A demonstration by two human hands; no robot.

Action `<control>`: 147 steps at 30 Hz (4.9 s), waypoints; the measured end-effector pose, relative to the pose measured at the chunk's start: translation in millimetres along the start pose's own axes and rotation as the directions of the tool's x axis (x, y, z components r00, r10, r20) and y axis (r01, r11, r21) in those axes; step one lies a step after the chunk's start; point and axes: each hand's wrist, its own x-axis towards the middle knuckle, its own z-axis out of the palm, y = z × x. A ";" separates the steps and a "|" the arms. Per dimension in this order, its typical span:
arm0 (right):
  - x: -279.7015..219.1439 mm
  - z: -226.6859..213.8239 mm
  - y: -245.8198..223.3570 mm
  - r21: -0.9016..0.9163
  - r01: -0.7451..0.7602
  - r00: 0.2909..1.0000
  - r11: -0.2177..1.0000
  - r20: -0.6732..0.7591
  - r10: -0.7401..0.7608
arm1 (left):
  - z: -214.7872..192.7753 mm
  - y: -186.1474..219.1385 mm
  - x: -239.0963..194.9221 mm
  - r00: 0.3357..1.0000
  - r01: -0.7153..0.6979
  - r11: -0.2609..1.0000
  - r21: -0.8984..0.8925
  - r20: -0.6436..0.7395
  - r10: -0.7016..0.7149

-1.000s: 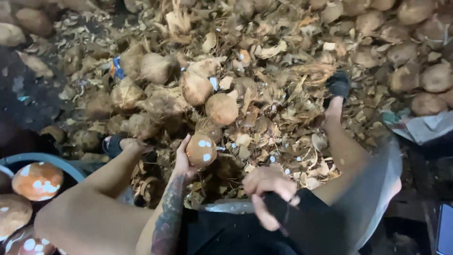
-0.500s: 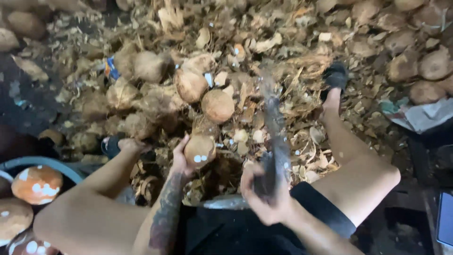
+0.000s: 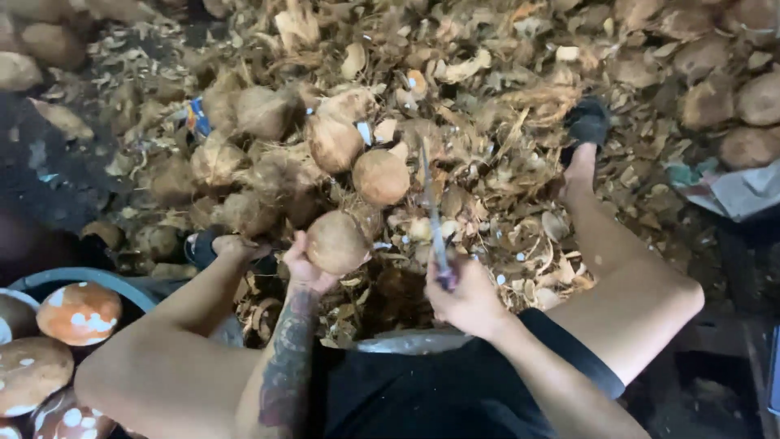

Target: The person sits on the ground and uses a curved knife to peel the husk off coconuts. They hold the coconut in one hand and strike it with the knife to remove the outer layer, then place the peeled coconut into a nearby blue bucket.

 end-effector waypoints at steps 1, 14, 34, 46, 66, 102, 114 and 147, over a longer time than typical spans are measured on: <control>-2.5 -2.3 1.5 -0.004 0.012 1.000 1.000 0.001 -0.012 | -21.7 -3.9 15.3 1.000 -0.009 1.000 -0.003 0.008 0.009; 13.1 40.5 99.3 0.226 -0.275 0.921 0.934 0.340 0.190 | -55.3 -25.4 37.0 0.995 0.038 0.984 0.174 -0.096 -0.022; 179.7 14.3 282.4 -0.424 -0.460 0.867 0.780 -0.404 0.291 | -78.6 -41.4 48.4 0.961 0.180 0.882 0.437 -0.268 -0.063; 118.7 37.0 149.9 -0.316 -0.181 0.910 0.931 -0.413 0.037 | -42.3 -39.6 43.4 0.942 0.178 0.867 0.465 -0.335 -0.014; 52.9 35.6 110.6 -0.747 0.130 0.928 0.652 0.323 0.185 | 10.1 -24.0 11.4 0.948 0.128 0.473 0.872 -0.247 0.198; 182.5 31.2 257.5 -0.776 -0.117 0.938 0.620 0.119 0.326 | -62.1 -52.3 51.1 0.942 0.220 0.869 0.443 -0.327 -0.071; 129.2 95.3 -43.7 0.210 -0.043 0.916 0.977 0.399 -0.046 | 13.2 34.7 29.6 0.906 -0.403 0.788 0.465 0.080 0.416; 45.3 398.6 -56.0 0.065 0.766 0.163 0.640 0.943 -0.291 | -134.9 162.9 -313.6 0.514 -0.316 0.373 0.872 -0.173 0.840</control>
